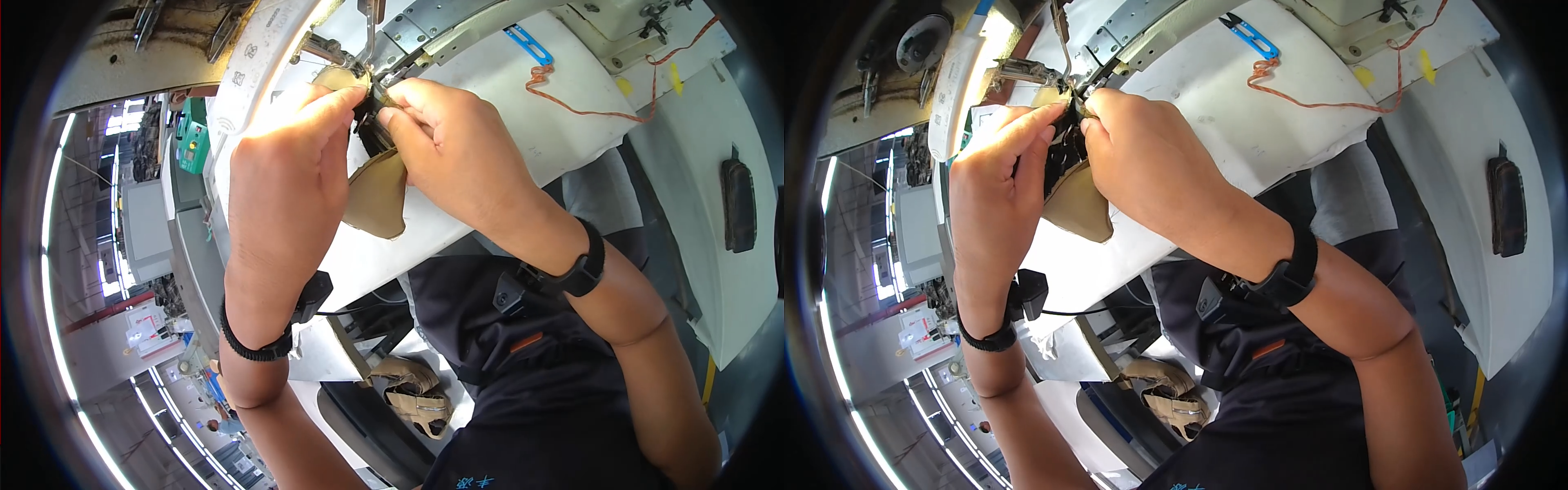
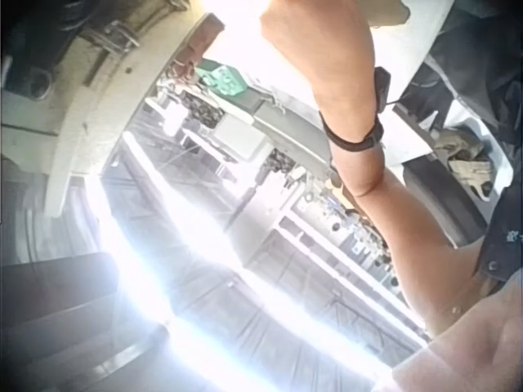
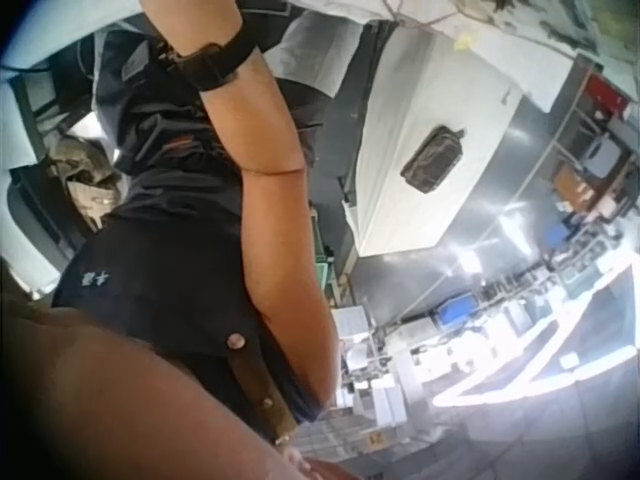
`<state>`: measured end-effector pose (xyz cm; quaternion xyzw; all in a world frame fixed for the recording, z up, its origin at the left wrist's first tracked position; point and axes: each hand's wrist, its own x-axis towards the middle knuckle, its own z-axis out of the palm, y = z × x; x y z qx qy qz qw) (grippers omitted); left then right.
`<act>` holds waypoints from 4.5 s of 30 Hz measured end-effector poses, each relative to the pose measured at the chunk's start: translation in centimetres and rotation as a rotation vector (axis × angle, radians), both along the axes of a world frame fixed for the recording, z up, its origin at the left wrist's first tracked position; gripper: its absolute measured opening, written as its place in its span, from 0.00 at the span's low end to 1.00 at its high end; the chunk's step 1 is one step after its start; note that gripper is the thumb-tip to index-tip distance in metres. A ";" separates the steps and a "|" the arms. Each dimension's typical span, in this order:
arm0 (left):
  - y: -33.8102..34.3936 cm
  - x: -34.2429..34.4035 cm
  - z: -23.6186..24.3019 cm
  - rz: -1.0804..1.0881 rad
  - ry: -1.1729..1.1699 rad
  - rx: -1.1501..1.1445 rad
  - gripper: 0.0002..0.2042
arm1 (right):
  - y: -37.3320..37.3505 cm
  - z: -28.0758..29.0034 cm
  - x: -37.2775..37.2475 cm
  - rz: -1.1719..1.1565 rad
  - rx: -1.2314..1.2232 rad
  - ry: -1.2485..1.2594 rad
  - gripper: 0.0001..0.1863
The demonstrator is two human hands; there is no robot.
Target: The recorder uses an industrial sewing machine to sew a small leather or fabric bag, occasionally using snips to trim thread.
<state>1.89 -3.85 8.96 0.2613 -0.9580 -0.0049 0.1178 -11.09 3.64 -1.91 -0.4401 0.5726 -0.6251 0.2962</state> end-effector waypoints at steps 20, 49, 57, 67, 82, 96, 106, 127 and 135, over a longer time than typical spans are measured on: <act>3.7 -3.4 -1.7 0.324 0.151 0.039 0.10 | -0.9 0.2 -1.0 0.037 0.093 0.038 0.08; 4.5 -0.7 -4.1 0.323 0.294 0.159 0.18 | 2.7 0.3 -0.4 0.272 0.062 -0.183 0.20; 5.1 -0.9 -5.3 0.268 0.230 -0.148 0.18 | 1.9 -1.3 0.8 0.265 -0.120 -0.664 0.29; 5.8 -2.2 -5.3 0.296 0.248 -0.146 0.19 | 1.9 -1.0 0.0 0.274 -0.031 -0.967 0.30; 4.5 -2.9 -5.0 0.299 0.262 -0.132 0.14 | 0.7 -0.9 -0.2 0.285 -0.004 -1.088 0.30; 4.2 -1.7 -6.4 0.204 0.283 -0.375 0.17 | 1.0 -1.2 -0.2 0.186 -0.113 -0.732 0.19; 3.2 -0.9 -8.6 0.065 0.559 -0.235 0.13 | 1.3 -2.5 -0.5 0.068 -0.184 -0.378 0.13; 1.1 -0.2 -7.5 0.199 0.383 0.004 0.17 | -1.9 -1.4 2.4 -0.384 -0.137 0.166 0.13; 0.5 -0.7 -4.0 -0.017 0.306 -0.237 0.14 | -0.8 -0.3 -0.8 0.056 -0.008 -0.285 0.06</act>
